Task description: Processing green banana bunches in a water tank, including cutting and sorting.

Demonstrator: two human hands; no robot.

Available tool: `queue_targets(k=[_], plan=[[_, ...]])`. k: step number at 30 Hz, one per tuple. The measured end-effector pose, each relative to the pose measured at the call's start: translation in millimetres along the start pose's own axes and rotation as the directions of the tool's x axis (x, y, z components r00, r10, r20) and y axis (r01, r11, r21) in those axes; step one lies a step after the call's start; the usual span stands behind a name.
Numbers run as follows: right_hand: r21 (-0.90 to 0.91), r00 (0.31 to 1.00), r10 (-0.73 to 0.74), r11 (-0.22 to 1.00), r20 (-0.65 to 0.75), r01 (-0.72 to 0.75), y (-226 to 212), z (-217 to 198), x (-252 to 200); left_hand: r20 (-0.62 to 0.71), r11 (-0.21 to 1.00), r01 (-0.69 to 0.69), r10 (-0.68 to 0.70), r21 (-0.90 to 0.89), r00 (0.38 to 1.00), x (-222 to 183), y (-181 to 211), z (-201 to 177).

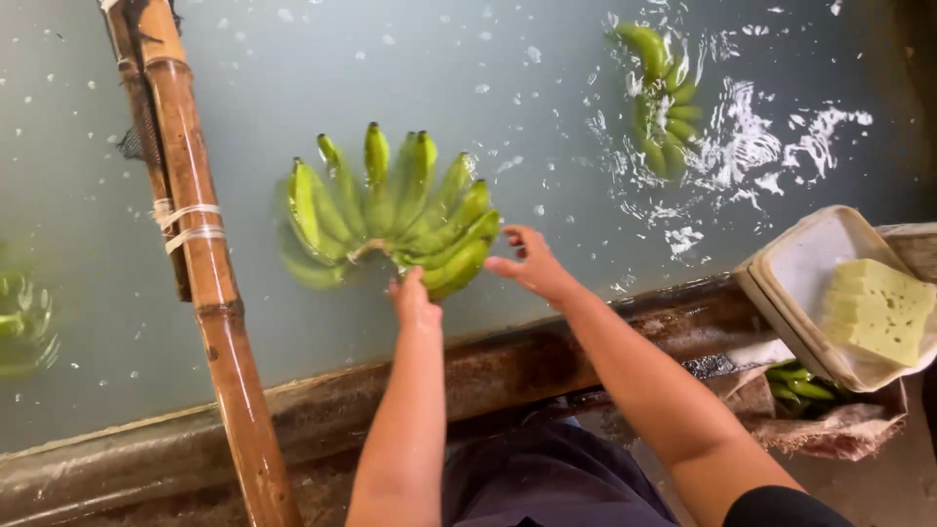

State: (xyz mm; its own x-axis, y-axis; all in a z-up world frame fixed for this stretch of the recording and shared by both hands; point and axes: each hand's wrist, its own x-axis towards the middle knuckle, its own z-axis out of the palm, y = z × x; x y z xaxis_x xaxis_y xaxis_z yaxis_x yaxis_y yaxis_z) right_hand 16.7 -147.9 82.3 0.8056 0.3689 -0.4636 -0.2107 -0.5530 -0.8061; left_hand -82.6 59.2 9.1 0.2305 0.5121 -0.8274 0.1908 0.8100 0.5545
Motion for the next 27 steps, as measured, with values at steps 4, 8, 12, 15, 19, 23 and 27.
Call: queue_targets(k=[4,8,12,15,19,23,27], plan=[[-0.032,0.997,0.063,0.997,-0.047,-0.064,27.9,-82.0,-1.4,-0.201,0.992,-0.09,0.107,0.09,0.974,96.2,35.4,-72.5],[-0.374,0.985,-0.056,0.927,-0.163,-0.009,78.7,-163.8,-27.3,-0.242,0.918,-0.296,0.36,0.264,0.901,199.4,82.2,-172.7],[-0.477,0.991,0.037,0.874,-0.13,-0.096,110.5,-195.8,-73.8,-0.263,0.733,-0.317,0.556,0.602,0.788,181.2,143.9,-182.8],[-0.598,0.983,0.022,0.791,-0.18,-0.127,81.5,-187.5,-96.6,-0.177,0.393,-0.353,0.841,0.849,0.511,211.4,155.2,-189.6],[-0.626,0.951,-0.049,0.763,-0.307,-0.162,47.2,-181.8,-104.4,0.339,-0.177,-0.714,0.936,0.677,0.09,121.6,135.8,-22.5],[-0.691,0.95,-0.158,0.719,-0.269,-0.076,52.4,-186.4,-98.7,0.535,0.017,-0.926,0.811,0.378,0.234,98.2,40.9,175.6],[-0.672,0.956,-0.108,0.733,-0.274,-0.11,52.9,-186.1,-98.3,0.685,0.375,-0.83,0.472,0.413,0.555,51.8,-67.7,318.6]])
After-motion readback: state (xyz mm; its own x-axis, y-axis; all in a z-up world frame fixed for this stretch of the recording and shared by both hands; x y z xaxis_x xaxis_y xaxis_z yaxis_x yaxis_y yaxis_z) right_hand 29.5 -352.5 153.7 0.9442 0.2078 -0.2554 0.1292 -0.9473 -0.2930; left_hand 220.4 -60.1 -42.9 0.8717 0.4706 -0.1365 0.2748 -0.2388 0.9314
